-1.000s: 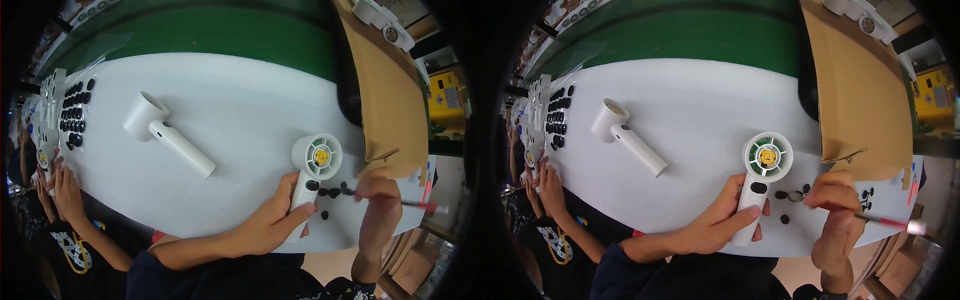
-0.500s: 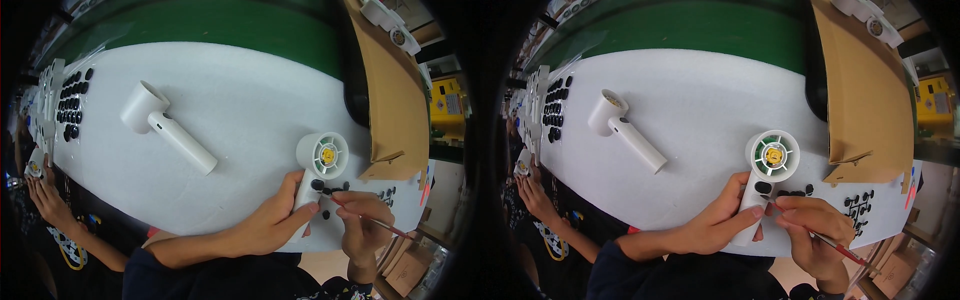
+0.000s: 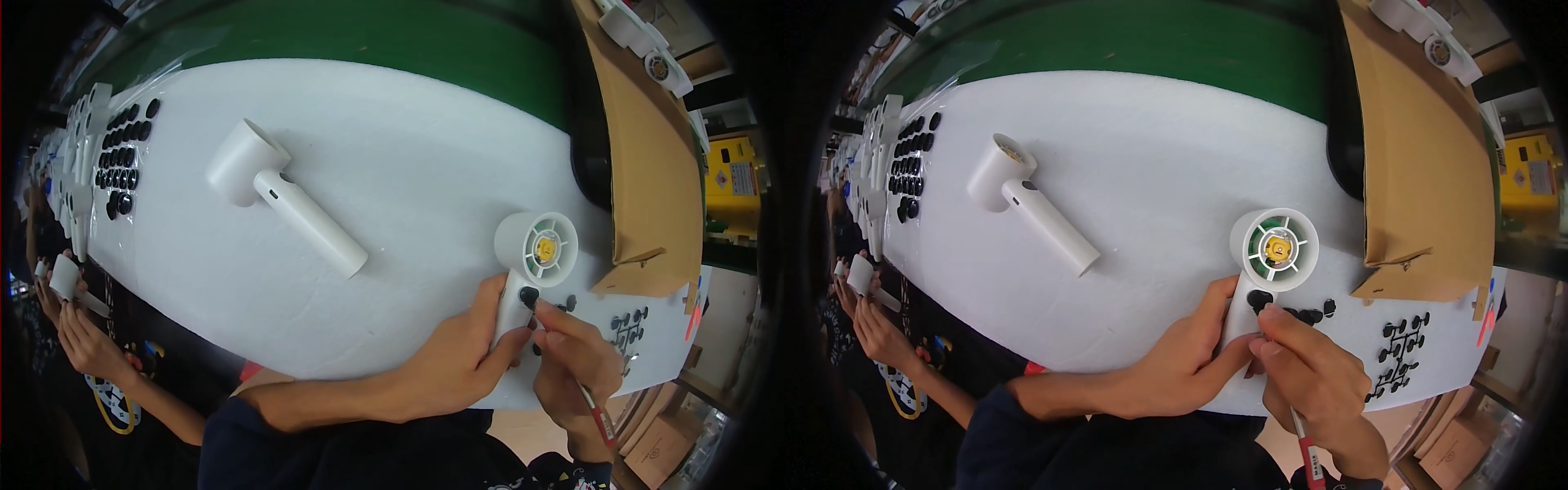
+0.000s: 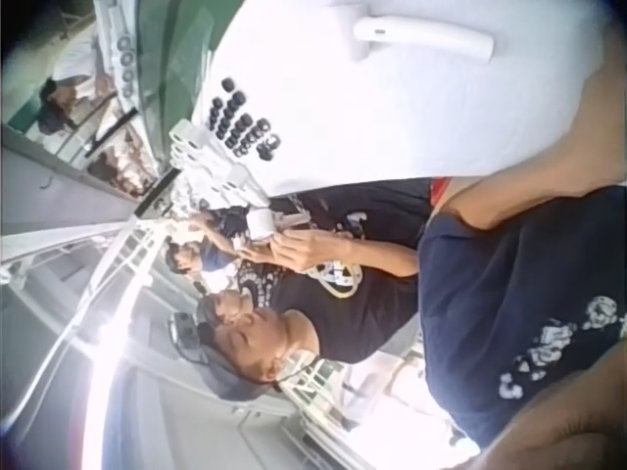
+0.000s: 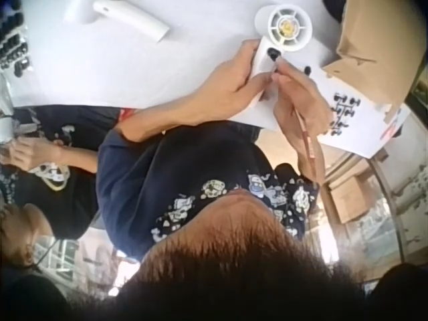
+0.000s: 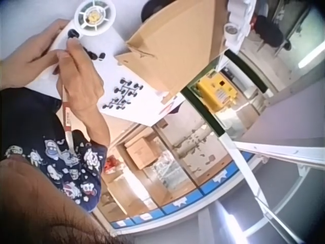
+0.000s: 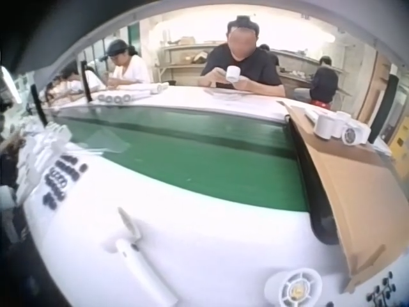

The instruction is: The person assembles small portable handheld fans by hand on a factory production line, fitting plastic components and buttons into a fan housing.

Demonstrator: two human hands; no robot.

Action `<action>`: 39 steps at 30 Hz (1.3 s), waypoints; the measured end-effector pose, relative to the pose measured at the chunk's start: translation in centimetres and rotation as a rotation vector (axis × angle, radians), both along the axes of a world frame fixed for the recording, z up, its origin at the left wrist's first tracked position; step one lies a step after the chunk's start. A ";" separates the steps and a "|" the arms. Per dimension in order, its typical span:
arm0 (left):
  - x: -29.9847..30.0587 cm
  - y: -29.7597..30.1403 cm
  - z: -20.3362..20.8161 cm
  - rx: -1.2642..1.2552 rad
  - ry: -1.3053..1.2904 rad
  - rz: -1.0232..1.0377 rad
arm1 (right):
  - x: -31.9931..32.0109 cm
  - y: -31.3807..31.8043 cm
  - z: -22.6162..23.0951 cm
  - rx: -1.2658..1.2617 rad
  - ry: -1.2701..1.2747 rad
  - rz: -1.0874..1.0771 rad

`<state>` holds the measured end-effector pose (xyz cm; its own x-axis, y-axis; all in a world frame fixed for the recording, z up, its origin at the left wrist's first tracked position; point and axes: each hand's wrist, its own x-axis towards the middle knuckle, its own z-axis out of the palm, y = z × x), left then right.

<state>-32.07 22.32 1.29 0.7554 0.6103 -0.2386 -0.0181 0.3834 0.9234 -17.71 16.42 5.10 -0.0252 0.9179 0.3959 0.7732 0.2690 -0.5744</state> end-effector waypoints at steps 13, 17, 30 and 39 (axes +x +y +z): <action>-0.1 -0.5 -0.1 0.144 0.083 0.016 | -0.2 -0.3 -1.7 0.183 -0.179 0.064; 0.2 0.0 -0.3 -0.086 -0.018 -0.011 | 0.2 -1.9 0.8 0.121 -0.094 0.219; 0.6 1.7 2.0 -0.450 0.075 0.017 | 10.9 -13.7 -1.0 0.380 0.238 -1.104; 1.7 2.1 3.9 -0.330 0.382 0.059 | 17.6 -19.4 -7.2 0.256 0.339 -1.327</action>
<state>-30.33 24.42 5.20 0.5427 0.4953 -0.6783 0.2668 0.6641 0.6984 -0.10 -3.02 -2.11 0.9270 0.0825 0.3659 0.3650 -0.4224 -0.8297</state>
